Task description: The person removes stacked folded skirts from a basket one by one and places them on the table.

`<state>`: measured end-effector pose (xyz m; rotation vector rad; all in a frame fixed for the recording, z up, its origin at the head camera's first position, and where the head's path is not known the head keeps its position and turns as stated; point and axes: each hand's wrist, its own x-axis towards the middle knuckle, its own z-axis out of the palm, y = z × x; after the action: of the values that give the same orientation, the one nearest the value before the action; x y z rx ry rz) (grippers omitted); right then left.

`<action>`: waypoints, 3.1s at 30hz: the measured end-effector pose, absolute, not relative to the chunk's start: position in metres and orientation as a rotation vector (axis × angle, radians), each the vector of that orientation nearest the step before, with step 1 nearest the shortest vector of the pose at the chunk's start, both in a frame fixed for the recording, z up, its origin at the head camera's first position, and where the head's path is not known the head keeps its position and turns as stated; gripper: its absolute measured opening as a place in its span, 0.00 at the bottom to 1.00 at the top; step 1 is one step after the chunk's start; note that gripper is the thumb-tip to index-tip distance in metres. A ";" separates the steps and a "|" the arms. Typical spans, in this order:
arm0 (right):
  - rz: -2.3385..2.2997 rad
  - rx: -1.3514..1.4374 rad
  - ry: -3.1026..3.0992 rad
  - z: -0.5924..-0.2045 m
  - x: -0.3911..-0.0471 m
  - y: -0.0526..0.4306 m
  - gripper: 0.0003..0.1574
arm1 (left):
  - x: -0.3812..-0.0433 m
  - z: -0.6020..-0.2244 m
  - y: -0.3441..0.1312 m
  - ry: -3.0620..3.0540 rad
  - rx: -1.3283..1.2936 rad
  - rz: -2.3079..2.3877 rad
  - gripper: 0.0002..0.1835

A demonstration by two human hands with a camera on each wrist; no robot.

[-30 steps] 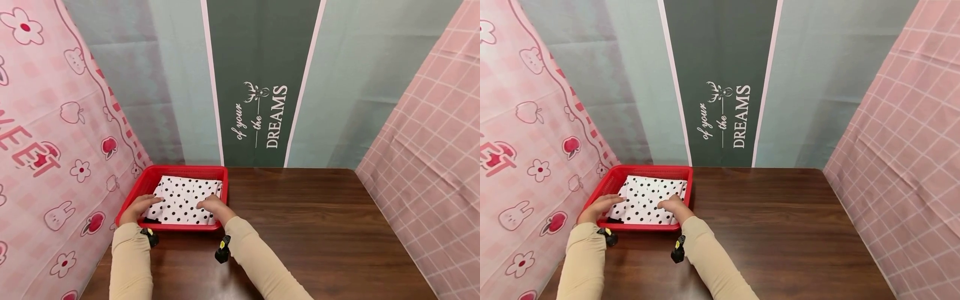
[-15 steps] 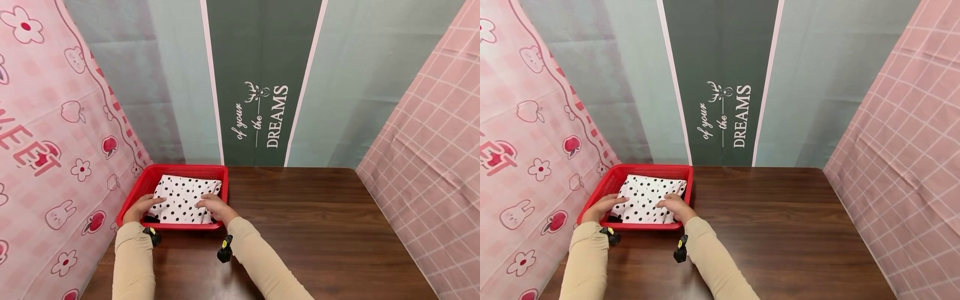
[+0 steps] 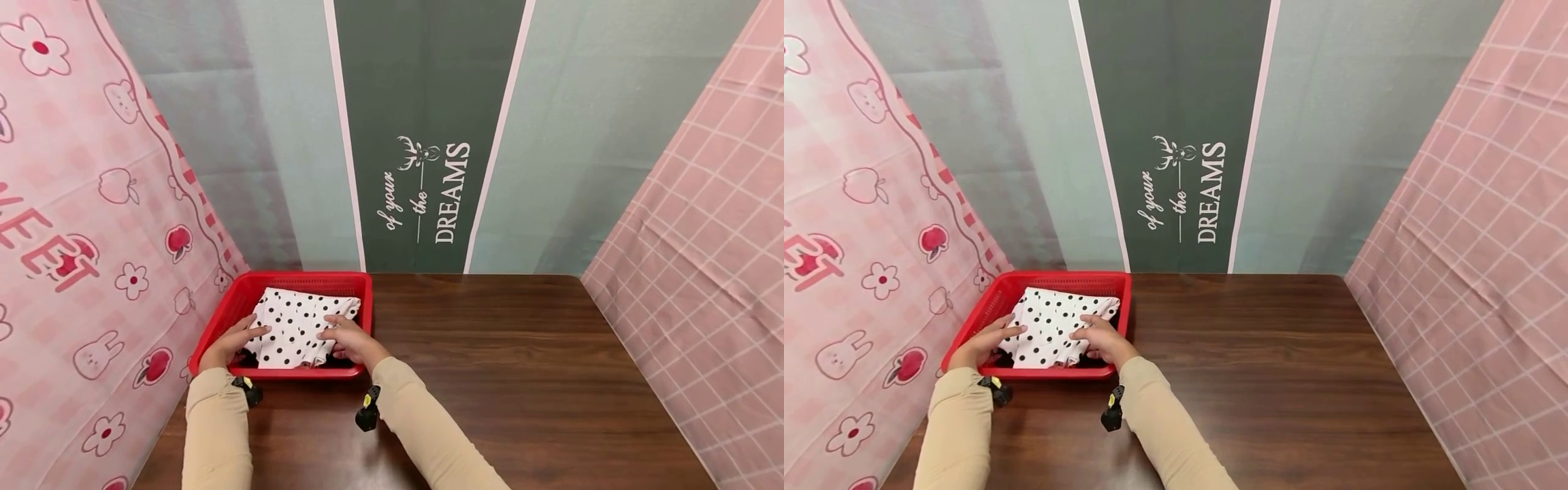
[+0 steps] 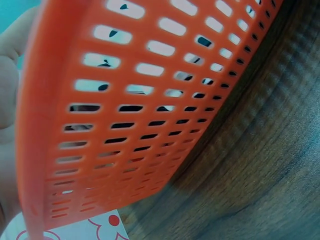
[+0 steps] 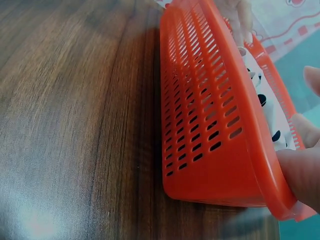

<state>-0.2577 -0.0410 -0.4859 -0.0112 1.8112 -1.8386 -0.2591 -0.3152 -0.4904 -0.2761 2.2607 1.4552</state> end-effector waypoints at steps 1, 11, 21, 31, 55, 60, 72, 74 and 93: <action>-1.824 -0.030 1.821 -0.487 -0.257 -0.041 0.38 | -0.259 -0.491 -0.315 2.257 -0.260 1.456 0.47; -1.808 -0.079 1.804 -0.494 -0.254 -0.046 0.39 | -0.259 -0.493 -0.311 2.299 -0.245 1.531 0.40; -1.860 -0.012 1.804 -0.499 -0.257 -0.048 0.42 | -0.260 -0.496 -0.303 2.476 -0.287 1.584 0.33; -1.928 -0.027 1.742 -0.499 -0.258 -0.046 0.44 | -0.261 -0.501 -0.303 2.454 -0.330 1.635 0.32; -2.067 -0.094 1.836 -0.504 -0.258 -0.048 0.39 | -0.262 -0.494 -0.303 2.368 -0.173 1.611 0.34; -2.199 -0.147 1.825 -0.504 -0.260 -0.044 0.35 | -0.257 -0.487 -0.302 2.428 -0.170 1.671 0.32; -2.229 -0.293 1.836 -0.484 -0.260 -0.026 0.35 | -0.239 -0.480 -0.300 2.374 -0.106 1.913 0.36; -2.223 -0.325 1.836 -0.480 -0.259 -0.022 0.36 | -0.236 -0.478 -0.299 2.294 -0.096 2.024 0.35; -2.126 -0.556 1.871 -0.438 -0.235 0.028 0.34 | -0.208 -0.468 -0.294 2.407 -0.004 1.831 0.35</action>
<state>-0.2352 0.0280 -0.4376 -0.5557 1.8712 -2.1262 -0.2077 -0.2941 -0.4676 -0.0041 2.4072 1.8306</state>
